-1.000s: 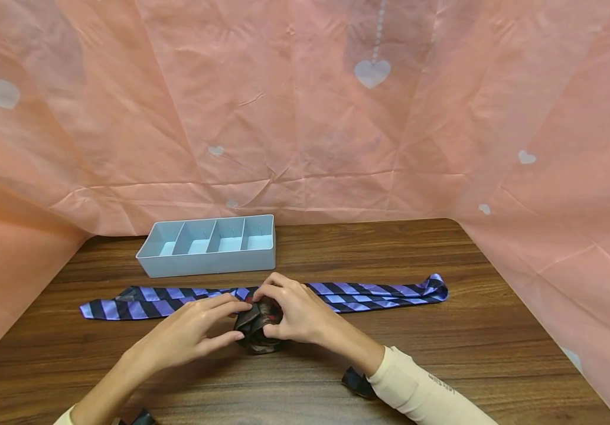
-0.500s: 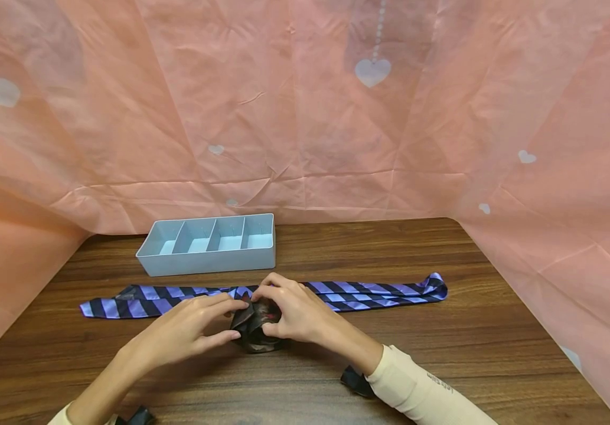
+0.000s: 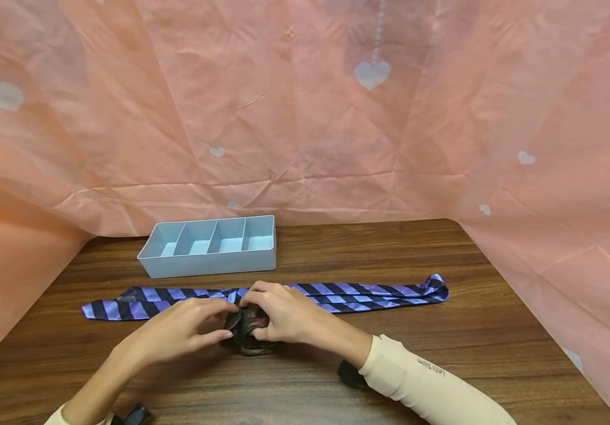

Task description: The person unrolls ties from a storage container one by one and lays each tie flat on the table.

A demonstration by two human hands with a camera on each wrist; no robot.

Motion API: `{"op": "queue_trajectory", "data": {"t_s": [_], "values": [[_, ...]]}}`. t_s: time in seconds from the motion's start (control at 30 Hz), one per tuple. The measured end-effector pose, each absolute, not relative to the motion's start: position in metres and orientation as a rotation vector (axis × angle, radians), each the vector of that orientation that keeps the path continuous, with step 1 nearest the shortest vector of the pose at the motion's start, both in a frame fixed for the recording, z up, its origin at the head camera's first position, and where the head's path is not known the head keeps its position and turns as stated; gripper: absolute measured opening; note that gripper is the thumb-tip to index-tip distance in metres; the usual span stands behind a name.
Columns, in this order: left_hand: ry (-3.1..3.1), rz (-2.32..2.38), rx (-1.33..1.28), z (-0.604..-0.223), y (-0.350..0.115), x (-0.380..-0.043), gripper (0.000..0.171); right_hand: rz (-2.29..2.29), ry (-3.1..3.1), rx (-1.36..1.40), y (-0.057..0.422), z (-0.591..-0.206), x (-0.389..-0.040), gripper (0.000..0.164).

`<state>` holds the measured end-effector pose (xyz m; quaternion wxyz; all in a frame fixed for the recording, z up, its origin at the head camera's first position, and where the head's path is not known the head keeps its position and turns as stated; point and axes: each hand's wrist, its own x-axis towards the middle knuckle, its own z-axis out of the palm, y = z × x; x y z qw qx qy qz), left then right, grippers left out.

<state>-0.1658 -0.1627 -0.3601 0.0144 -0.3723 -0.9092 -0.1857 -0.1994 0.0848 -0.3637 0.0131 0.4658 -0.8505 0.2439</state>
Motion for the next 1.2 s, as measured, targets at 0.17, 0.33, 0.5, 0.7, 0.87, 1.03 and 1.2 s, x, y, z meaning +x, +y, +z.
{"op": "queue_trajectory", "data": {"t_s": [0.17,0.33,0.5,0.7,0.87,1.03,1.2], "values": [[-2.910,-0.607,-1.106,-0.360,-0.169,-0.169,0.027,0.792,-2.667,1.509,0.079,-0.364,-0.202,0.048],[-2.950,-0.649,-1.082,-0.364,-0.173,-0.172,0.022,0.809,-2.674,1.541,0.079,-0.365,-0.205,0.045],[-2.960,-0.663,-1.085,-0.368,-0.175,-0.175,0.021,0.778,-2.696,1.531,0.081,-0.370,-0.204,0.040],[-2.962,-0.702,-1.098,-0.370,-0.175,-0.176,0.017,0.713,-2.698,1.528,0.077,-0.372,-0.203,0.038],[-2.960,-0.719,-1.115,-0.370,-0.175,-0.177,0.014,0.616,-2.700,1.533,0.072,-0.371,-0.202,0.038],[-2.946,-0.714,-1.132,-0.371,-0.177,-0.178,0.015,0.652,-2.732,1.524,0.070,-0.372,-0.203,0.044],[-2.946,-0.731,-1.151,-0.371,-0.178,-0.180,0.013,0.697,-2.740,1.523,0.071,-0.372,-0.203,0.047]]}}
